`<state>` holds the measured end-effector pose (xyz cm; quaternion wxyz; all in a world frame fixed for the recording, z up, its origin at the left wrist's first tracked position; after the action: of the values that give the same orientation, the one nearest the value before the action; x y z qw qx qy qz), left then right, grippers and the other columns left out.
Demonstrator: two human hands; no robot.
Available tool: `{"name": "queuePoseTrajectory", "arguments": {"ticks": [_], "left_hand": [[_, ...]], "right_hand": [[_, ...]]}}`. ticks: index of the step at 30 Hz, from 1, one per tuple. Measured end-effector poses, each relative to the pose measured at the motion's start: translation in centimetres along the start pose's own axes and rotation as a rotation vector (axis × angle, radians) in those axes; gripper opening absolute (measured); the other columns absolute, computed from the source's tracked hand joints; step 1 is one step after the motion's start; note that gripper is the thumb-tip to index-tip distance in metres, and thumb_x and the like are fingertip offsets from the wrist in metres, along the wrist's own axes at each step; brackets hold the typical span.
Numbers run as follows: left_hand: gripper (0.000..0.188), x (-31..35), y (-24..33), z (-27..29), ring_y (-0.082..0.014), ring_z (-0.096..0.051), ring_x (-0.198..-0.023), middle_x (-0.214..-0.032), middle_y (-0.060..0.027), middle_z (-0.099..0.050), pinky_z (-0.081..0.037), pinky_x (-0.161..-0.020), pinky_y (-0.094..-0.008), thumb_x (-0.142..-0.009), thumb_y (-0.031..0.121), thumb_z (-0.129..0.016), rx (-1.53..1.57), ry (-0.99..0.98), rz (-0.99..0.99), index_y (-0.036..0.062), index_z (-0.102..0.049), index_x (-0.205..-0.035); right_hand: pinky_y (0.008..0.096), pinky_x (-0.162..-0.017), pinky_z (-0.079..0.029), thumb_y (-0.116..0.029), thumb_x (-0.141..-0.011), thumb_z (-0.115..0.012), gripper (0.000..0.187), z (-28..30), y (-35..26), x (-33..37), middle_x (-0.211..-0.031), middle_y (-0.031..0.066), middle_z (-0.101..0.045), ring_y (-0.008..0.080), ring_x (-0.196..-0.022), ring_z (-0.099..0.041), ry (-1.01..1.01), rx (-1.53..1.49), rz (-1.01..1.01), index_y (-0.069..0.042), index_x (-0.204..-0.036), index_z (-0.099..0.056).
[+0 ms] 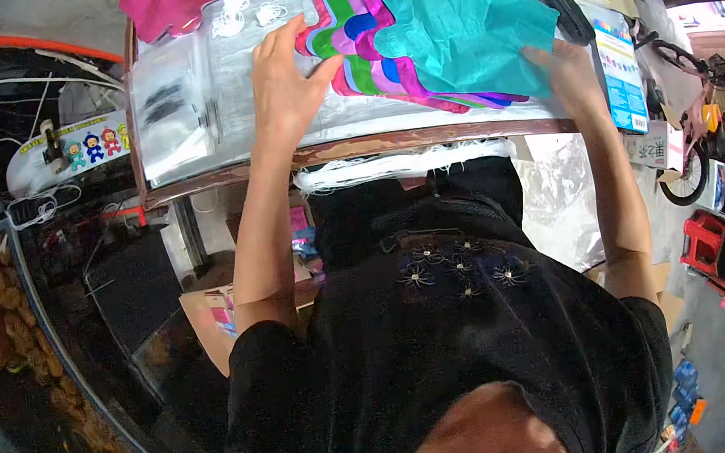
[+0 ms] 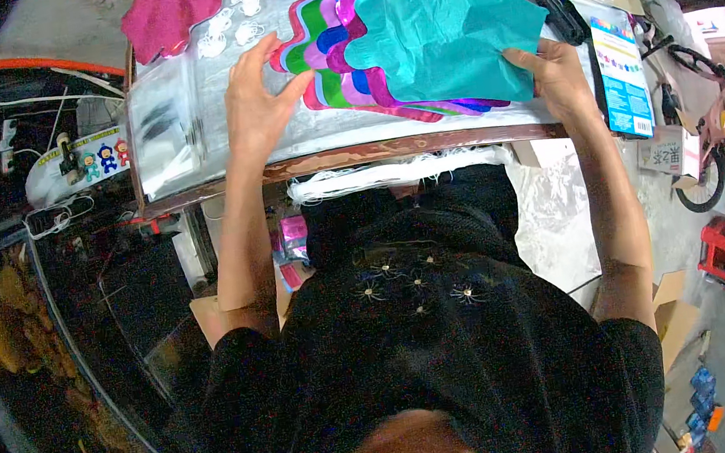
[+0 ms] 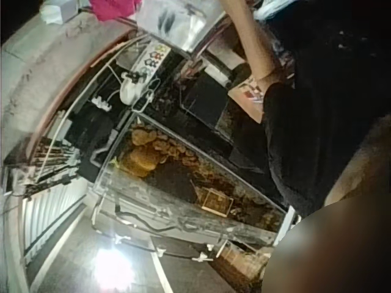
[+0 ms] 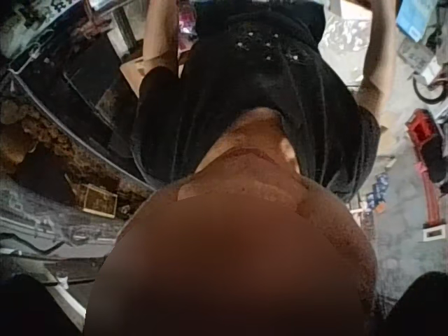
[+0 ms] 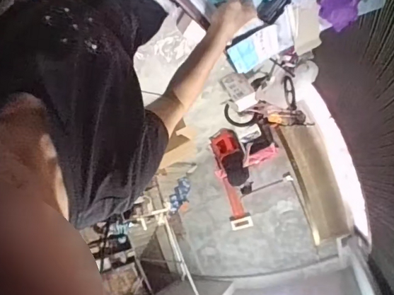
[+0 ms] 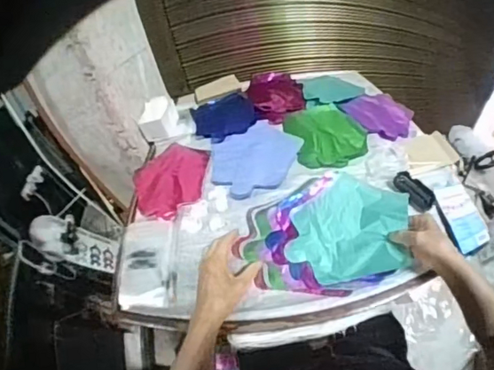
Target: Folding and stacking various colored plastic or foil sheets at a workstation.
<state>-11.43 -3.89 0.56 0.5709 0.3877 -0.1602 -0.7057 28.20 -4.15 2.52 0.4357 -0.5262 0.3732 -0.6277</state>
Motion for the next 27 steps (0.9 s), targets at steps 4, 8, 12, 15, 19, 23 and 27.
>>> {"name": "queuePoseTrajectory", "arguments": {"ticks": [4, 8, 12, 15, 19, 23, 27], "left_hand": [[0.067, 0.1, -0.2, -0.7, -0.0375, -0.058, -0.118, -0.128, -0.0183, -0.065, -0.047, -0.102, -0.0444, -0.077, 0.023, -0.087, -0.014, -0.003, -0.025, 0.0015, -0.060, -0.134], [0.068, -0.1, -0.2, -0.6, -0.0374, -0.058, -0.119, -0.129, -0.0177, -0.065, -0.047, -0.102, -0.0444, -0.077, 0.022, -0.087, -0.024, -0.025, -0.095, 0.0017, -0.059, -0.136], [0.069, -0.3, -0.4, 0.8, -0.0357, -0.058, -0.121, -0.133, -0.0169, -0.064, -0.047, -0.105, -0.0429, -0.078, 0.020, -0.086, -0.036, -0.094, -0.162, 0.0033, -0.058, -0.138], [0.069, -0.8, -0.6, 1.0, -0.0324, -0.059, -0.124, -0.137, -0.0156, -0.063, -0.046, -0.107, -0.0401, -0.080, 0.018, -0.085, -0.003, -0.187, -0.189, 0.0058, -0.057, -0.142], [0.070, -0.8, -0.7, 0.5, -0.0362, -0.055, -0.126, -0.135, -0.0180, -0.062, -0.044, -0.109, -0.0431, -0.079, 0.015, -0.081, 0.016, -0.234, -0.217, 0.0029, -0.055, -0.142], [0.070, -1.0, -0.6, 0.3, -0.0357, -0.055, -0.126, -0.135, -0.0174, -0.063, -0.043, -0.109, -0.0434, -0.079, 0.012, -0.079, 0.037, -0.253, -0.226, 0.0028, -0.054, -0.143], [0.070, -1.0, -0.6, 0.0, -0.0350, -0.055, -0.123, -0.134, -0.0162, -0.063, -0.043, -0.108, -0.0425, -0.079, 0.012, -0.078, 0.026, -0.223, -0.261, 0.0039, -0.053, -0.144]], "right_hand": [[0.0249, -0.070, -0.052, -0.012, -0.091, -0.074, 0.029, 1.2, 0.4, -0.4, -0.098, 0.0072, -0.075, 0.0116, -0.078, -0.069, -0.002, 0.117, -0.024, 0.006, -0.115, -0.070], [0.0238, -0.065, -0.050, -0.014, -0.092, -0.074, 0.029, 2.2, -0.3, 0.5, -0.092, 0.0075, -0.075, 0.0099, -0.072, -0.067, -0.055, 0.246, -0.076, 0.003, -0.115, -0.071], [0.0295, -0.081, -0.055, -0.011, -0.090, -0.071, 0.041, 3.4, -4.2, 2.6, -0.111, 0.0168, -0.074, 0.0206, -0.092, -0.072, -0.011, 0.862, -0.038, 0.002, -0.129, -0.065], [0.0341, -0.099, -0.049, -0.008, -0.087, -0.068, 0.056, 4.4, -2.6, 2.3, -0.131, 0.0218, -0.064, 0.0288, -0.117, -0.064, -0.007, 1.034, 0.396, 0.001, -0.141, -0.055], [0.0417, -0.117, -0.037, -0.004, -0.082, -0.065, 0.076, 3.4, -1.0, 0.6, -0.150, 0.0288, -0.046, 0.0391, -0.141, -0.045, -0.103, 1.051, 0.721, -0.001, -0.153, -0.039], [0.0409, -0.122, -0.031, -0.005, -0.082, -0.064, 0.082, 3.6, -0.9, -1.5, -0.159, 0.0272, -0.037, 0.0392, -0.149, -0.035, -0.187, 1.020, 0.754, -0.005, -0.158, -0.033], [0.0393, -0.122, -0.030, -0.007, -0.082, -0.064, 0.083, 3.4, -0.8, -2.8, -0.162, 0.0251, -0.034, 0.0370, -0.151, -0.034, -0.172, 1.091, 0.760, -0.009, -0.159, -0.033]]}}
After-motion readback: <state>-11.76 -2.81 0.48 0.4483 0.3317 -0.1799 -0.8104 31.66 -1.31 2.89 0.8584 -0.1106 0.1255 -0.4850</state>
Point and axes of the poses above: each hand's wrist, its own x-axis away from the middle knuckle, its own z-axis out of the back of the hand, y = z × x, the point moved 1 cm from there along -x, towards the middle knuckle
